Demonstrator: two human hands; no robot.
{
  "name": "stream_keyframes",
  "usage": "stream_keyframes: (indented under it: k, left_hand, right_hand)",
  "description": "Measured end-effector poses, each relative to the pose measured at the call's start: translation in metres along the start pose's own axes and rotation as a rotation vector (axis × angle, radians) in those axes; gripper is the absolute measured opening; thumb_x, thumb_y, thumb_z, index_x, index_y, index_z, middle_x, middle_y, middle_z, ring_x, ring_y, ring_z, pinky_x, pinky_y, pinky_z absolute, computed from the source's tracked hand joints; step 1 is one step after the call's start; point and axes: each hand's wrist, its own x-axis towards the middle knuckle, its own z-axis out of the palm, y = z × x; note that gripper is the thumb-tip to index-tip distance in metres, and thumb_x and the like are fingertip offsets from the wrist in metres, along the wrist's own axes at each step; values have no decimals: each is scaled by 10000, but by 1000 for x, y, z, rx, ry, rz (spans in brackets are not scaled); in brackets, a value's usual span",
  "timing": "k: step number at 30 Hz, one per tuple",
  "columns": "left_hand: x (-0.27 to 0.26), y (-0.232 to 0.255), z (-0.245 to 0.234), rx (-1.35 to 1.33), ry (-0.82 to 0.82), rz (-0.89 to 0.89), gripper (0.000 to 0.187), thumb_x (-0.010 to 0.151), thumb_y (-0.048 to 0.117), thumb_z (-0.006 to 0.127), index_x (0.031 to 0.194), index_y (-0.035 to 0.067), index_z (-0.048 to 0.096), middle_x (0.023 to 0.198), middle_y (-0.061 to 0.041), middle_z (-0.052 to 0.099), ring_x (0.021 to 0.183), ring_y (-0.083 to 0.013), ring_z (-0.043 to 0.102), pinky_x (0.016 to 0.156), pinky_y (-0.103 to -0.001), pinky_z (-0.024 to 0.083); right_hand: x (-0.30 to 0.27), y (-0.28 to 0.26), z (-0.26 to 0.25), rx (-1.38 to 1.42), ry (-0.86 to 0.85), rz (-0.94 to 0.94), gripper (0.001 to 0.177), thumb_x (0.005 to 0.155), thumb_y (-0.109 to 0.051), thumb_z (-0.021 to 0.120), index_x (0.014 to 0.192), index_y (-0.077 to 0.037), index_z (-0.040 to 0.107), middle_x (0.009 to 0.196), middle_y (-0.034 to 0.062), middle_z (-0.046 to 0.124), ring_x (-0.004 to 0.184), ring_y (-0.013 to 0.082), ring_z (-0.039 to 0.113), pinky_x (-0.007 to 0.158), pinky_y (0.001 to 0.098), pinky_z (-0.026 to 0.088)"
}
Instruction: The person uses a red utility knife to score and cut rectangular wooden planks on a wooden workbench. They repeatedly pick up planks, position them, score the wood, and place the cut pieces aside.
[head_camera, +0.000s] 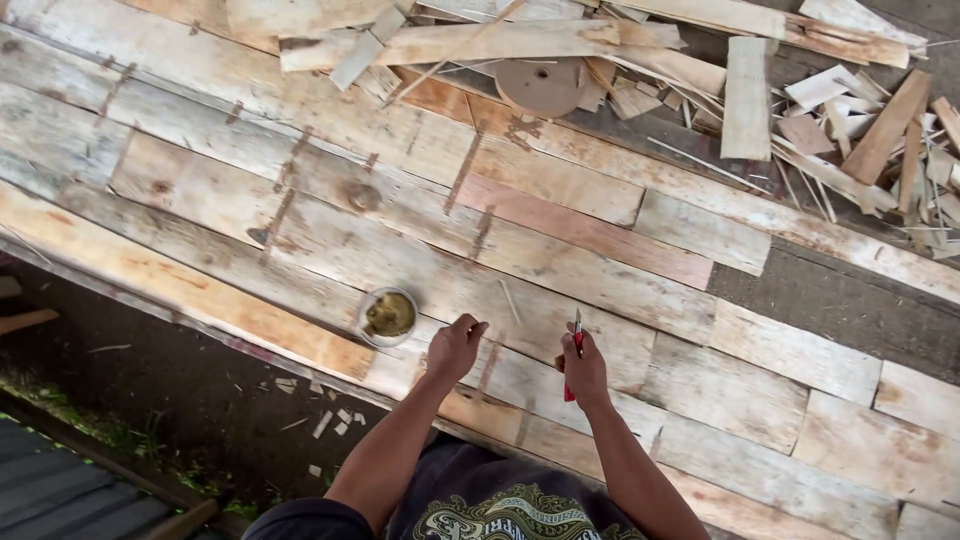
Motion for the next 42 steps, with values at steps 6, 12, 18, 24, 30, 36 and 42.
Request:
stream_keyframes:
  k: [6, 12, 18, 24, 30, 36, 42]
  left_hand:
    - [0, -22, -73, -51, 30, -120, 525, 986, 696, 480, 866, 200, 603, 675, -130, 673, 740, -423, 728, 668, -545, 555]
    - [-52, 2, -86, -268, 258, 9, 340, 993, 449, 684, 1075, 120, 691, 921, -137, 696, 991, -379, 714, 828, -508, 594]
    - [-73, -49, -40, -306, 137, -120, 395, 1056, 435, 573, 908, 87, 688, 839, -125, 637, 847, -366, 707, 720, -486, 549]
    - [-100, -65, -73, -280, -5, -380, 495, 990, 586, 576, 845, 125, 683, 861, -180, 738, 953, -444, 698, 796, -530, 527]
    - [-87, -120, -97, -390, 139, -283, 495, 1100, 435, 498, 760, 89, 596, 604, -122, 553, 641, -372, 637, 606, -508, 422]
    - [-70, -185, -198, -403, 78, -313, 369, 1069, 419, 542, 1169, 89, 673, 947, -154, 701, 976, -392, 693, 806, -550, 530]
    - [-48, -265, -309, -367, 97, -396, 335, 1005, 415, 588, 1179, 167, 731, 1039, -143, 746, 1084, -417, 676, 900, -563, 527]
  right_hand:
    - [-9, -4, 43, 56, -50, -35, 457, 1084, -303, 533, 1455, -36, 563, 1090, 174, 675, 727, 203, 673, 701, 364, 637]
    - [-15, 0, 32, 24, -43, -74, 445, 1094, -276, 524, 1457, -21, 556, 1109, 196, 680, 727, 211, 661, 679, 369, 637]
    - [-39, 21, 37, 23, -53, -34, 442, 1088, -278, 527, 1439, -13, 570, 1093, 173, 688, 672, 190, 636, 615, 352, 612]
    - [-70, 22, 51, -59, -78, -47, 425, 1066, -275, 587, 1388, 2, 594, 984, 173, 689, 599, 190, 629, 552, 354, 593]
    - [-57, 36, 88, -42, 17, -67, 380, 1031, -289, 652, 1309, -31, 632, 605, 79, 586, 469, 183, 579, 495, 332, 509]
    - [-75, 2, 198, 60, 110, -74, 372, 1028, -233, 629, 1319, 0, 622, 627, 104, 569, 475, 191, 574, 516, 342, 518]
    - [-81, -54, 323, 203, 84, -84, 268, 1035, -253, 621, 1133, -4, 624, 758, 130, 619, 585, 226, 662, 575, 402, 609]
